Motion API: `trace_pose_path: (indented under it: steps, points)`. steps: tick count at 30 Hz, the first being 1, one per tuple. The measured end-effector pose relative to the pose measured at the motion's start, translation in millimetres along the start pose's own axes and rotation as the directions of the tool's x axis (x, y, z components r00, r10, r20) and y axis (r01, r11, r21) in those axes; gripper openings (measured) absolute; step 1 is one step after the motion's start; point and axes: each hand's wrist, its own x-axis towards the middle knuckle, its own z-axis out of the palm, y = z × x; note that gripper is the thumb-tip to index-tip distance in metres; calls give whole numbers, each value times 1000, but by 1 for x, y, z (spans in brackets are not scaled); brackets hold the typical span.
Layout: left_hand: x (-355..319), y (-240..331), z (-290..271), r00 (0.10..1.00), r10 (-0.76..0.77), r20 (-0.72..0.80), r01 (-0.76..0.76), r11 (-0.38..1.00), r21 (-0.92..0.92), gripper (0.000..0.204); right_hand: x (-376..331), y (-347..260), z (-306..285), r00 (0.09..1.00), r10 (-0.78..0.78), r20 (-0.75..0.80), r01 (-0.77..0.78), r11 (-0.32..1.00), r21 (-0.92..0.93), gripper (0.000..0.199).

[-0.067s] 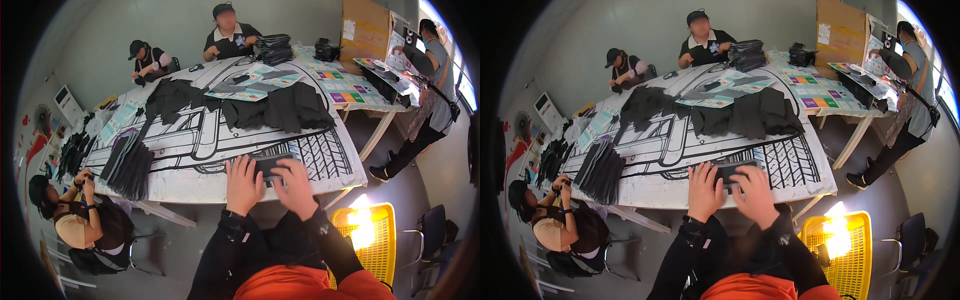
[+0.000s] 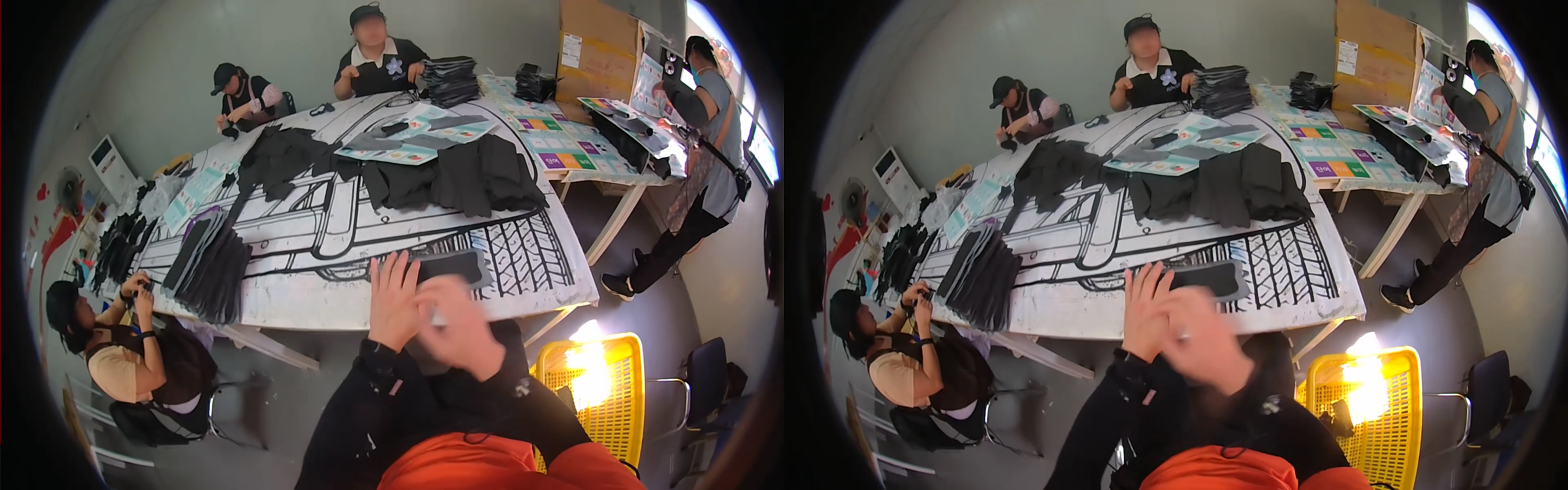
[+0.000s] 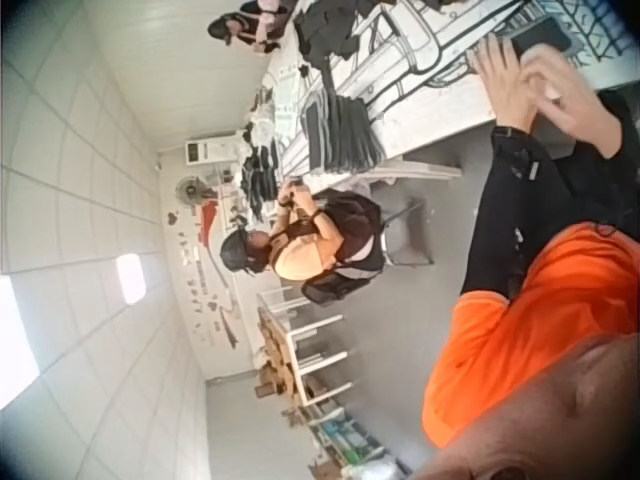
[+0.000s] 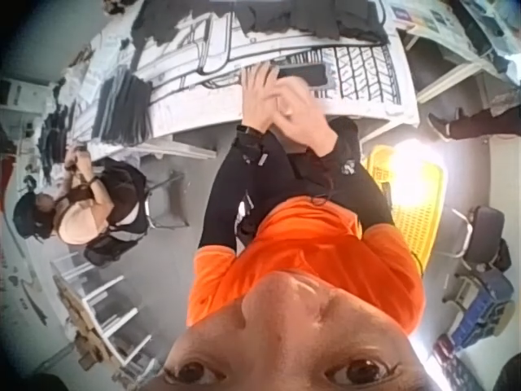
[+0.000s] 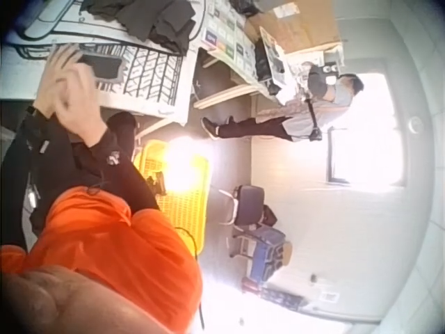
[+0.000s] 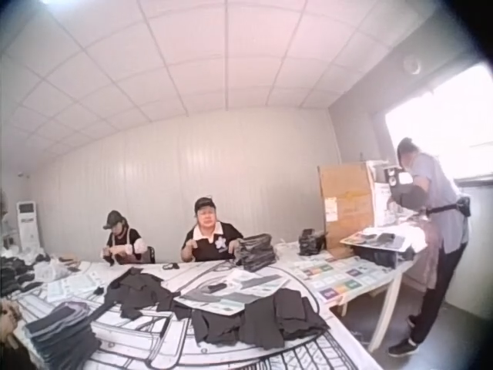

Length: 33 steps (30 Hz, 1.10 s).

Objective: The recorder is at a table with other workers inspecting and sorting black fabric shoe components.

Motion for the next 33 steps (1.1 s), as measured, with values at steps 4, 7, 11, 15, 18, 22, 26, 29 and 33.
trace_pose_path:
  steps: [4, 7, 11, 15, 18, 22, 26, 29, 33]
  points:
    - [9, 14, -2, 994, 40, -97, -39, 999, 14, 44, 8, -140, 92, 584, -500, 639, 98, 825, 556, 35]
    - [15, 19, 5, 996, 55, -72, -53, 998, 29, 44, -34, -202, 188, 82, -854, 514, 16, 517, 856, 49]
    - [9, 10, 4, 991, 52, -121, -45, 997, 59, 46, -48, -218, 201, 23, -928, 373, -116, 368, 923, 40]
    - [4, 15, 0, 991, 4, -131, 3, 998, 60, 44, -26, -234, 152, -86, -887, 455, -201, 462, 864, 34]
    - [6, 13, 5, 994, 25, -110, -16, 996, 86, 44, -33, -236, 155, -112, -849, 517, -321, 523, 790, 36]
    - [4, 13, 5, 996, 23, -81, -15, 996, 91, 40, -29, -239, 157, -49, -889, 455, -422, 432, 797, 36]
    - [-1, 10, 3, 997, 19, -80, -11, 995, 100, 40, -18, -252, 148, -110, -827, 552, -223, 561, 797, 32]
    - [2, 12, 3, 997, 6, -81, 0, 997, 80, 39, -31, -247, 154, 27, -889, 456, -380, 413, 827, 25]
    - [2, 11, 4, 994, 8, -112, 3, 995, 98, 40, -25, -251, 133, 72, -827, 557, -421, 481, 769, 22]
